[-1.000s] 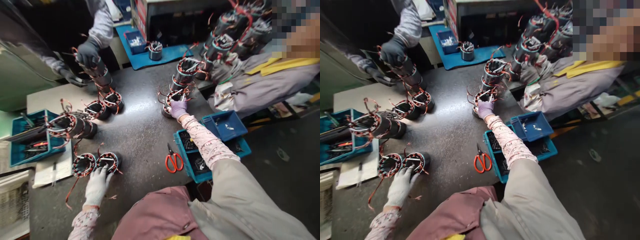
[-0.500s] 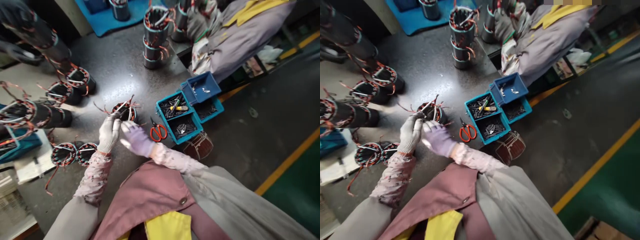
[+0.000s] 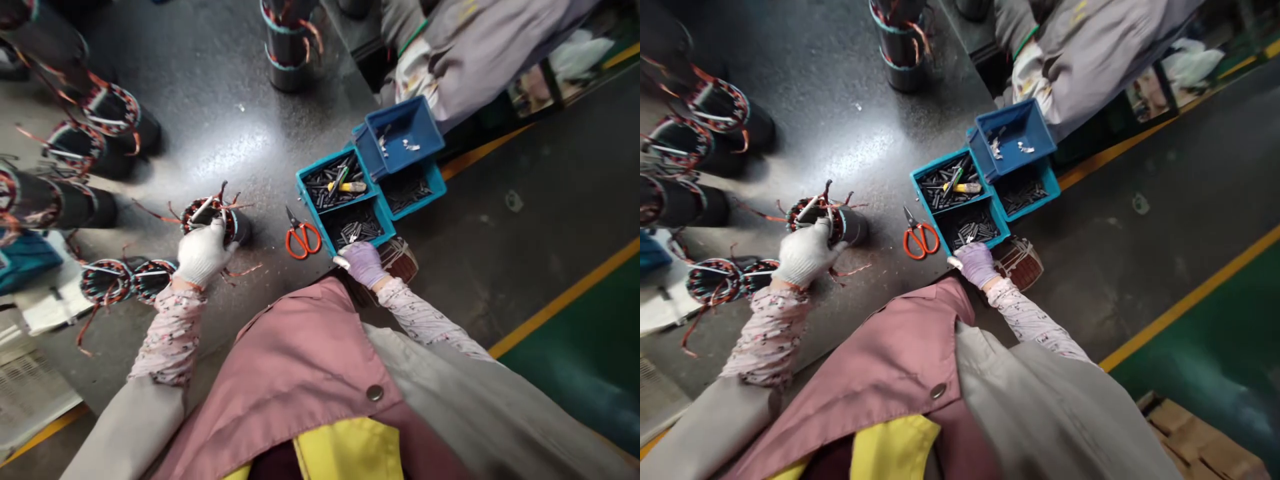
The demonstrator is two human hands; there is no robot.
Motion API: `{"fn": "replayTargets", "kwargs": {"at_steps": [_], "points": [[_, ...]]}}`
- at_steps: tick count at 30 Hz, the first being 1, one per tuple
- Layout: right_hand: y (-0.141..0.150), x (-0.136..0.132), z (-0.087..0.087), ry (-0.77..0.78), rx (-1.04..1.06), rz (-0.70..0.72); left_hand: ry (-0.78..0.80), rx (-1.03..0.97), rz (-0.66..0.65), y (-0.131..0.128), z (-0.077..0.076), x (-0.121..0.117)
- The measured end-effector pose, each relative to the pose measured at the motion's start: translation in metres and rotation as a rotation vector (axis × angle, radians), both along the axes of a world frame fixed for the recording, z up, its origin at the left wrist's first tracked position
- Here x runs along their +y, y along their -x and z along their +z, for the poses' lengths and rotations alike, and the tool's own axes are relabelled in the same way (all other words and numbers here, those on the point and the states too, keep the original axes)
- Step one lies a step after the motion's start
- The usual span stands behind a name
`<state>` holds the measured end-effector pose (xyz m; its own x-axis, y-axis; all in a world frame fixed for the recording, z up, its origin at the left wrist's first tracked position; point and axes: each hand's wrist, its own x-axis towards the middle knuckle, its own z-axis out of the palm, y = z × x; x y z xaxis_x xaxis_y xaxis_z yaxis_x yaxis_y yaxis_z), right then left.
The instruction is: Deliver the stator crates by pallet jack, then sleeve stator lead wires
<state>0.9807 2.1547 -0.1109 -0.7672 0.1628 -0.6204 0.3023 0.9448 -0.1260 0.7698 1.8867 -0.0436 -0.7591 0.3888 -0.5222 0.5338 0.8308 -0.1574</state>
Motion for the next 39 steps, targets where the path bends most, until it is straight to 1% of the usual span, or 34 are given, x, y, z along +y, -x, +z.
{"fn": "replayTargets", "kwargs": {"at_steps": [2, 4, 7, 9, 13, 16, 18, 19, 21, 23, 24, 26, 27, 28, 29, 30, 31, 32, 33, 34, 35, 37, 39], "points": [[0.003, 0.006, -0.003, -0.075, -0.053, -0.021, 0.022, -0.022, -0.064, -0.001, 0.001, -0.006], [0.007, 0.02, -0.002, -0.151, -0.071, -0.067, 0.026, -0.047, -0.126, -0.006, 0.002, -0.01], [0.017, 0.033, -0.001, -0.153, -0.047, -0.084, -0.006, -0.115, -0.19, -0.02, 0.001, -0.013], [0.026, 0.031, -0.006, -0.147, -0.087, -0.106, -0.042, -0.166, -0.214, -0.032, 0.001, -0.012], [0.045, 0.016, -0.023, -0.176, -0.246, -0.192, -0.134, -0.228, -0.184, -0.054, -0.003, -0.011], [0.052, 0.014, -0.029, -0.181, -0.241, -0.14, -0.199, -0.222, -0.154, -0.063, -0.007, -0.012], [0.054, 0.02, -0.025, -0.173, -0.233, -0.104, -0.224, -0.221, -0.139, -0.066, -0.009, -0.012], [0.054, 0.025, -0.022, -0.172, -0.22, -0.116, -0.237, -0.223, -0.13, -0.067, -0.01, -0.013], [0.051, 0.036, -0.011, -0.166, -0.135, -0.216, -0.279, -0.213, -0.102, -0.07, -0.011, -0.014], [0.046, 0.045, 0.001, -0.077, 0.05, -0.414, -0.341, -0.162, -0.059, -0.075, -0.012, -0.016], [0.043, 0.047, 0.006, 0.017, 0.164, -0.551, -0.374, -0.13, -0.039, -0.077, -0.012, -0.017], [0.04, 0.042, 0.016, 0.292, 0.35, -0.847, -0.445, -0.089, -0.033, -0.08, -0.013, -0.018], [0.041, 0.036, 0.019, 0.449, 0.403, -0.971, -0.479, -0.086, -0.051, -0.08, -0.013, -0.018], [0.043, 0.027, 0.021, 0.599, 0.426, -1.061, -0.508, -0.092, -0.077, -0.079, -0.014, -0.018], [0.046, 0.018, 0.023, 0.727, 0.423, -1.112, -0.53, -0.103, -0.102, -0.077, -0.015, -0.018], [0.049, 0.01, 0.023, 0.815, 0.414, -1.131, -0.541, -0.114, -0.119, -0.075, -0.016, -0.017], [0.053, 0.003, 0.023, 0.852, 0.404, -1.13, -0.541, -0.124, -0.125, -0.072, -0.017, -0.017], [0.056, -0.002, 0.021, 0.835, 0.398, -1.114, -0.536, -0.132, -0.123, -0.07, -0.018, -0.016], [0.058, -0.004, 0.019, 0.765, 0.391, -1.083, -0.53, -0.138, -0.118, -0.069, -0.019, -0.016], [0.06, -0.004, 0.017, 0.65, 0.38, -1.018, -0.528, -0.141, -0.108, -0.068, -0.02, -0.016], [0.06, -0.002, 0.014, 0.493, 0.349, -0.905, -0.533, -0.142, -0.097, -0.068, -0.021, -0.016], [0.058, 0.005, 0.01, 0.173, 0.236, -0.611, -0.563, -0.139, -0.069, -0.069, -0.023, -0.016], [0.055, 0.008, 0.01, -0.067, 0.119, -0.359, -0.594, -0.148, -0.045, -0.07, -0.024, -0.016]]}}
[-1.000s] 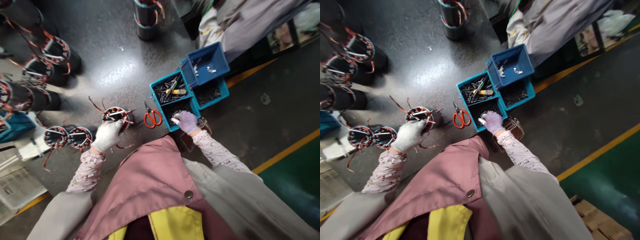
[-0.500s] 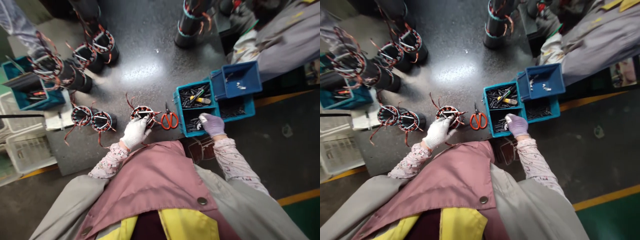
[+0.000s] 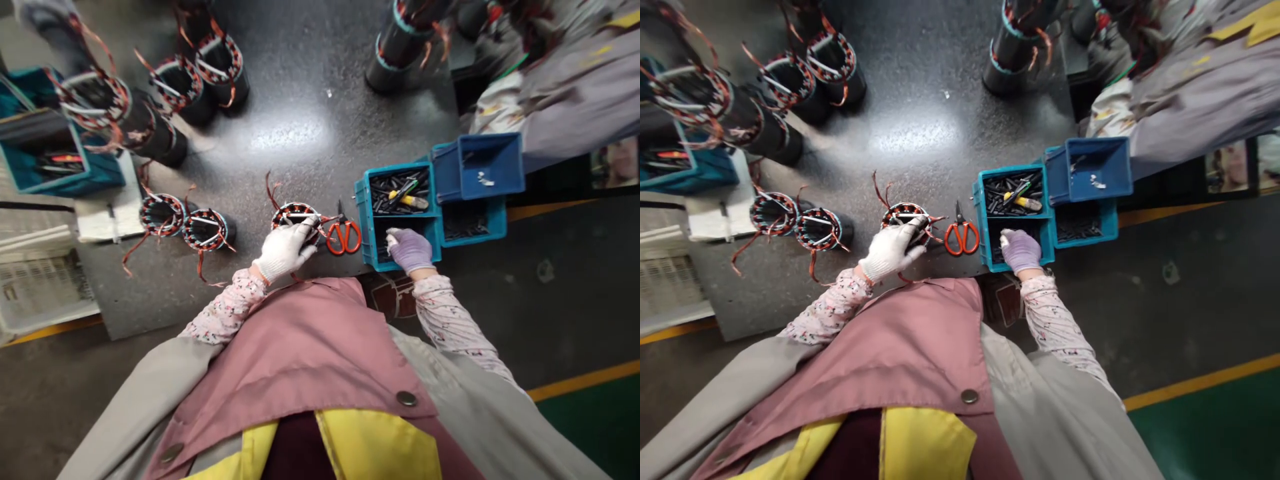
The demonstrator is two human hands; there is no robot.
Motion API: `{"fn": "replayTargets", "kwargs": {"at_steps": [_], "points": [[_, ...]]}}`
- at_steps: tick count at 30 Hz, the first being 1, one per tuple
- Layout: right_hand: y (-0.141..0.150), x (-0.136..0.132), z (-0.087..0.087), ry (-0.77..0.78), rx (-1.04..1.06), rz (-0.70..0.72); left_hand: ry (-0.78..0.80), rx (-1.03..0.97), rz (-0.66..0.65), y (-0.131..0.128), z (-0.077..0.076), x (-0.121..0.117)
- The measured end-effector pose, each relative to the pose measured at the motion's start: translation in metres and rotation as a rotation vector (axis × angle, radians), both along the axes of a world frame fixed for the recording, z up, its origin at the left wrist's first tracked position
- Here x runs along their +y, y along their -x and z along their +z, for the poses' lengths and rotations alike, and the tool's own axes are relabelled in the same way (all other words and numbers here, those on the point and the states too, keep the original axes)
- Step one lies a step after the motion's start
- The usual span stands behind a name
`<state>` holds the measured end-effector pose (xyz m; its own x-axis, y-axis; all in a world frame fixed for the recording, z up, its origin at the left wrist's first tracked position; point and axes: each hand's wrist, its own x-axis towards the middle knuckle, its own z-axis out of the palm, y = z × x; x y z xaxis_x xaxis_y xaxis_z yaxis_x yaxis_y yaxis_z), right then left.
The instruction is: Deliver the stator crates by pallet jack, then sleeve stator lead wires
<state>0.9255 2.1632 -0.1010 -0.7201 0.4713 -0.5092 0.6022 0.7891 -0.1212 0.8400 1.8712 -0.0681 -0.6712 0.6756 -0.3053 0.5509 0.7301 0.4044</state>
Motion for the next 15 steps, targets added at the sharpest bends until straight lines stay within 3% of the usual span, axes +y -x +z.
{"fn": "replayTargets", "kwargs": {"at_steps": [2, 4, 6, 10, 12, 15], "points": [[-0.002, -0.004, 0.003, -0.115, -0.06, 0.106, -0.024, -0.019, 0.003, -0.001, -0.001, 0.001], [-0.002, -0.018, 0.007, -0.107, 0.042, 0.118, -0.044, -0.03, 0.0, -0.001, -0.002, 0.001], [0.002, -0.039, 0.009, 0.088, 0.271, 0.047, -0.06, -0.033, 0.001, -0.001, -0.002, 0.001], [0.017, -0.086, 0.002, 0.636, 0.606, -0.241, -0.077, -0.03, -0.006, 0.0, -0.002, 0.0], [0.027, -0.105, -0.004, 0.747, 0.683, -0.384, -0.082, -0.026, -0.021, 0.0, -0.003, -0.001], [0.036, -0.123, -0.009, 0.772, 0.806, -0.516, -0.077, -0.018, -0.041, 0.0, -0.004, -0.002]]}}
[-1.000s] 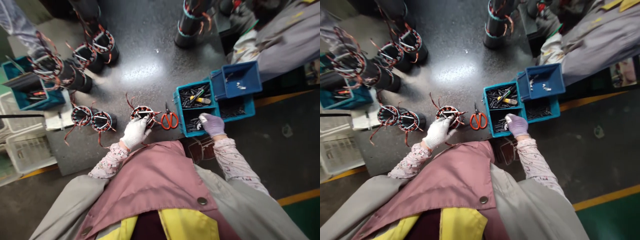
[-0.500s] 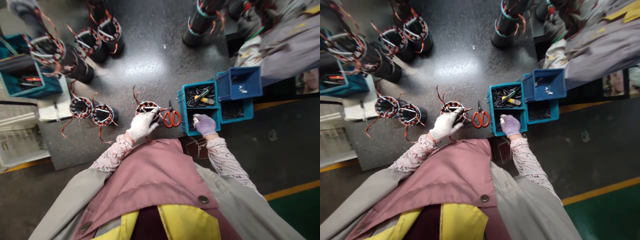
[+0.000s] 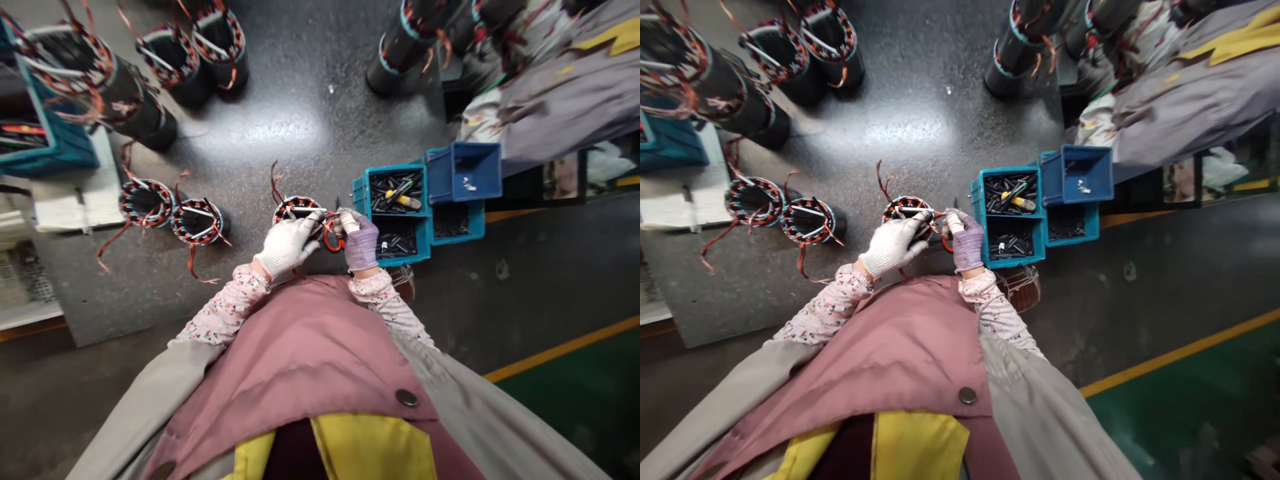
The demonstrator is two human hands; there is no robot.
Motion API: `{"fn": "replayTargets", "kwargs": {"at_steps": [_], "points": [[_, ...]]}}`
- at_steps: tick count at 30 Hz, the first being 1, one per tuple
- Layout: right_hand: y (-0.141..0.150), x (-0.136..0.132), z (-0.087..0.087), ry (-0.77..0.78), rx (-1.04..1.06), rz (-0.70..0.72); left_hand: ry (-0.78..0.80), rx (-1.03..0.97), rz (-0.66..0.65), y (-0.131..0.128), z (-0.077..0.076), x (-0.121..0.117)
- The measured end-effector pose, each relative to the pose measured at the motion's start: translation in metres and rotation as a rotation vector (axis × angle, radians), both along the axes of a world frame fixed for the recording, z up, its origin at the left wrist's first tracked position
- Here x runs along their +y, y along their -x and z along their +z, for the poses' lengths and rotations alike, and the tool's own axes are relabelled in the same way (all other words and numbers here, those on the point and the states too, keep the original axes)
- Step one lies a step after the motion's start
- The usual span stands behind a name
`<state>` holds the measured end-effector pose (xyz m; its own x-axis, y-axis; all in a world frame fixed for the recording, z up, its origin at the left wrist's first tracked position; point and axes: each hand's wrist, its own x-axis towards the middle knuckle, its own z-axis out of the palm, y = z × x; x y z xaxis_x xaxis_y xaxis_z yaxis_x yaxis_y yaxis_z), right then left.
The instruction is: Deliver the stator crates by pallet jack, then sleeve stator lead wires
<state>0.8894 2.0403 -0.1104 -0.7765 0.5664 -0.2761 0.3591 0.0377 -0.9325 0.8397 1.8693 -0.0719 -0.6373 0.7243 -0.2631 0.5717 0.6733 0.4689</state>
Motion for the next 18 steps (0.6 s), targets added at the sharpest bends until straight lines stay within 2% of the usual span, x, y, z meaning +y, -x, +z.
{"fn": "replayTargets", "kwargs": {"at_steps": [4, 10, 12, 15, 16, 18], "points": [[0.0, -0.008, 0.0, -0.058, 0.035, -0.03, 0.021, 0.011, 0.001, 0.0, -0.002, 0.0], [0.004, -0.006, -0.004, -0.242, 0.02, -0.046, 0.046, 0.004, -0.006, 0.003, -0.002, -0.001], [0.007, -0.005, -0.003, -0.112, -0.008, -0.049, 0.068, -0.008, -0.01, 0.004, -0.001, -0.001], [0.005, -0.005, 0.002, 0.282, -0.067, 0.005, 0.097, -0.02, -0.012, 0.006, 0.002, -0.001], [0.001, -0.003, 0.005, 0.364, -0.063, 0.029, 0.101, -0.021, -0.011, 0.006, 0.003, -0.001], [-0.008, 0.003, 0.012, 0.359, -0.027, 0.06, 0.107, -0.023, -0.006, 0.007, 0.004, -0.001]]}}
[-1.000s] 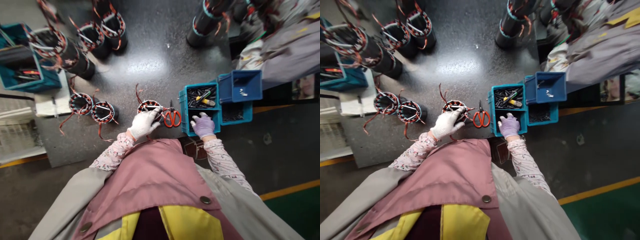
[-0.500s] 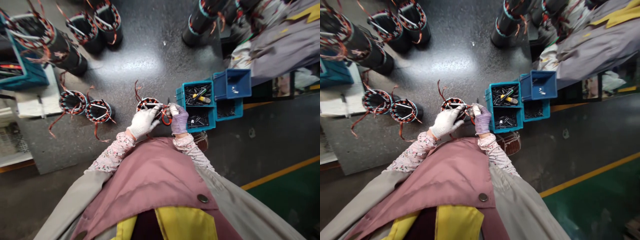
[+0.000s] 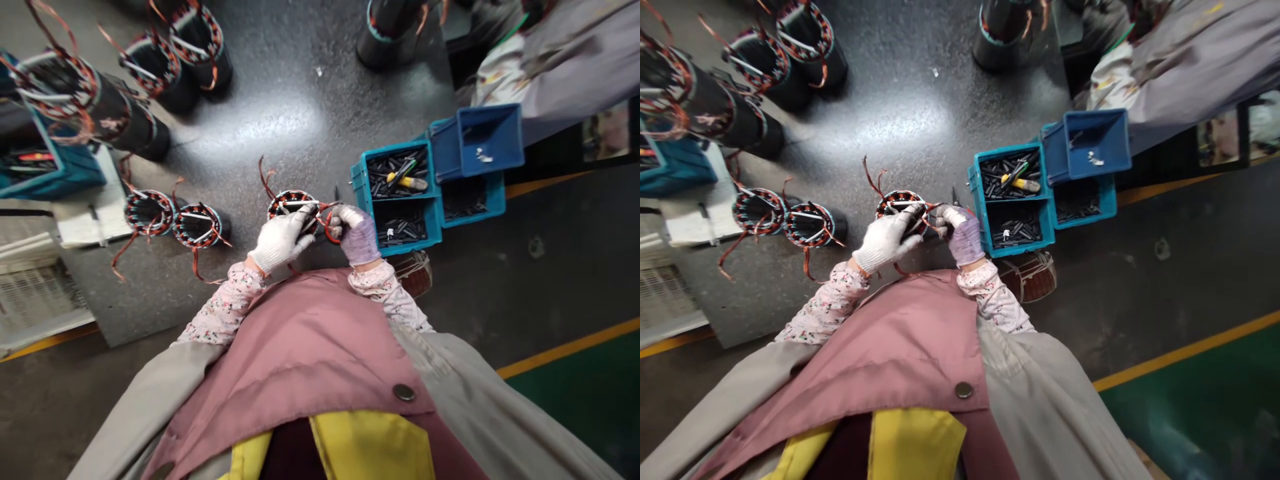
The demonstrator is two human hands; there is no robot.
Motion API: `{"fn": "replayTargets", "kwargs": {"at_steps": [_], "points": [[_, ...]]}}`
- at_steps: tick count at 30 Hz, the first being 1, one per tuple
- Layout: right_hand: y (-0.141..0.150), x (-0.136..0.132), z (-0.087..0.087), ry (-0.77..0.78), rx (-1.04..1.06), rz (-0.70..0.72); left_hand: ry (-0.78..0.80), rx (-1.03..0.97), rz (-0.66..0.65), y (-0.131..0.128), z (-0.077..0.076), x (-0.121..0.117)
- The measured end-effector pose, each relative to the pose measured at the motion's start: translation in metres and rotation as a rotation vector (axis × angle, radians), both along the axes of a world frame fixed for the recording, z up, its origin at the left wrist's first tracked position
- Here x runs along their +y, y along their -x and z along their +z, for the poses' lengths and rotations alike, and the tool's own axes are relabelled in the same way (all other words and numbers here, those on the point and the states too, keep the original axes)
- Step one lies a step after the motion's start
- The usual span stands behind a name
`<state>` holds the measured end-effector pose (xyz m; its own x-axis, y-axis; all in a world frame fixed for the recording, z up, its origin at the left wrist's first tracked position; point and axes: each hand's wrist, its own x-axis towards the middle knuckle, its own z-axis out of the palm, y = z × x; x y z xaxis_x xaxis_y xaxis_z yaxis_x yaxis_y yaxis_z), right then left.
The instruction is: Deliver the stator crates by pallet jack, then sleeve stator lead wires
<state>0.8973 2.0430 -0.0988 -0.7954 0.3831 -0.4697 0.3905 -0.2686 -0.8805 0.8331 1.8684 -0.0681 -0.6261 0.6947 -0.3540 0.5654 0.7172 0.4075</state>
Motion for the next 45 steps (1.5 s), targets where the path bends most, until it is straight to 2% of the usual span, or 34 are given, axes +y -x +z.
{"fn": "replayTargets", "kwargs": {"at_steps": [2, 4, 5, 8, 11, 13, 14, 16, 19, 21, 23, 24, 25, 26, 27, 29, 32, 34, 37, 40, 42, 45], "points": [[-0.009, 0.012, 0.005, -0.21, 0.023, 0.025, 0.01, -0.002, 0.004, 0.0, 0.0, 0.0], [-0.013, 0.026, 0.009, -0.547, -0.016, 0.112, 0.017, -0.003, 0.007, 0.001, 0.0, 0.0], [-0.012, 0.034, 0.01, -0.724, -0.046, 0.2, 0.022, -0.003, 0.009, 0.001, 0.0, 0.0], [0.004, 0.051, 0.016, -1.122, -0.047, 0.591, 0.031, -0.002, 0.019, 0.0, 0.001, 0.0], [0.03, 0.057, 0.025, -1.297, 0.086, 0.972, 0.031, 0.004, 0.023, 0.0, 0.001, 0.0], [0.047, 0.055, 0.031, -1.317, 0.129, 1.134, 0.036, 0.004, 0.023, 0.0, 0.002, 0.0], [0.053, 0.053, 0.034, -1.286, 0.127, 1.162, 0.044, 0.003, 0.024, 0.0, 0.002, 0.0], [0.064, 0.048, 0.036, -1.102, 0.092, 1.126, 0.056, 0.004, 0.024, 0.0, 0.003, -0.001], [0.071, 0.057, 0.033, -0.665, 0.01, 0.914, 0.051, 0.008, 0.025, 0.001, 0.003, -0.003], [0.061, 0.082, 0.029, -0.466, -0.03, 0.686, 0.048, 0.006, 0.023, 0.001, 0.002, -0.004], [0.036, 0.119, 0.029, -0.436, -0.088, 0.426, 0.054, 0.004, 0.027, 0.002, 0.001, -0.004], [0.019, 0.138, 0.029, -0.491, -0.145, 0.327, 0.058, 0.007, 0.033, 0.002, 0.001, -0.004], [0.0, 0.155, 0.03, -0.583, -0.225, 0.291, 0.064, 0.01, 0.042, 0.002, 0.001, -0.004], [-0.019, 0.168, 0.029, -0.697, -0.322, 0.321, 0.072, 0.013, 0.054, 0.002, 0.001, -0.003], [-0.036, 0.176, 0.028, -0.806, -0.411, 0.42, 0.079, 0.016, 0.065, 0.002, 0.002, -0.003], [-0.06, 0.18, 0.023, -0.975, -0.56, 0.716, 0.093, 0.015, 0.078, 0.002, 0.003, -0.002], [-0.065, 0.165, 0.009, -1.092, -0.699, 1.162, 0.114, 0.012, 0.093, 0.002, 0.004, -0.001], [-0.053, 0.153, -0.001, -1.133, -0.765, 1.332, 0.124, 0.016, 0.109, 0.002, 0.005, 0.0], [-0.027, 0.143, -0.011, -1.128, -0.815, 1.482, 0.12, 0.022, 0.13, 0.002, 0.006, 0.001], [-0.012, 0.143, -0.011, -1.193, -0.797, 1.575, 0.097, 0.012, 0.13, 0.001, 0.007, 0.002], [-0.011, 0.148, -0.007, -1.268, -0.766, 1.555, 0.094, 0.007, 0.126, 0.001, 0.007, 0.002], [-0.019, 0.16, 0.001, -1.29, -0.74, 1.467, 0.105, 0.01, 0.132, 0.001, 0.007, 0.002]]}}
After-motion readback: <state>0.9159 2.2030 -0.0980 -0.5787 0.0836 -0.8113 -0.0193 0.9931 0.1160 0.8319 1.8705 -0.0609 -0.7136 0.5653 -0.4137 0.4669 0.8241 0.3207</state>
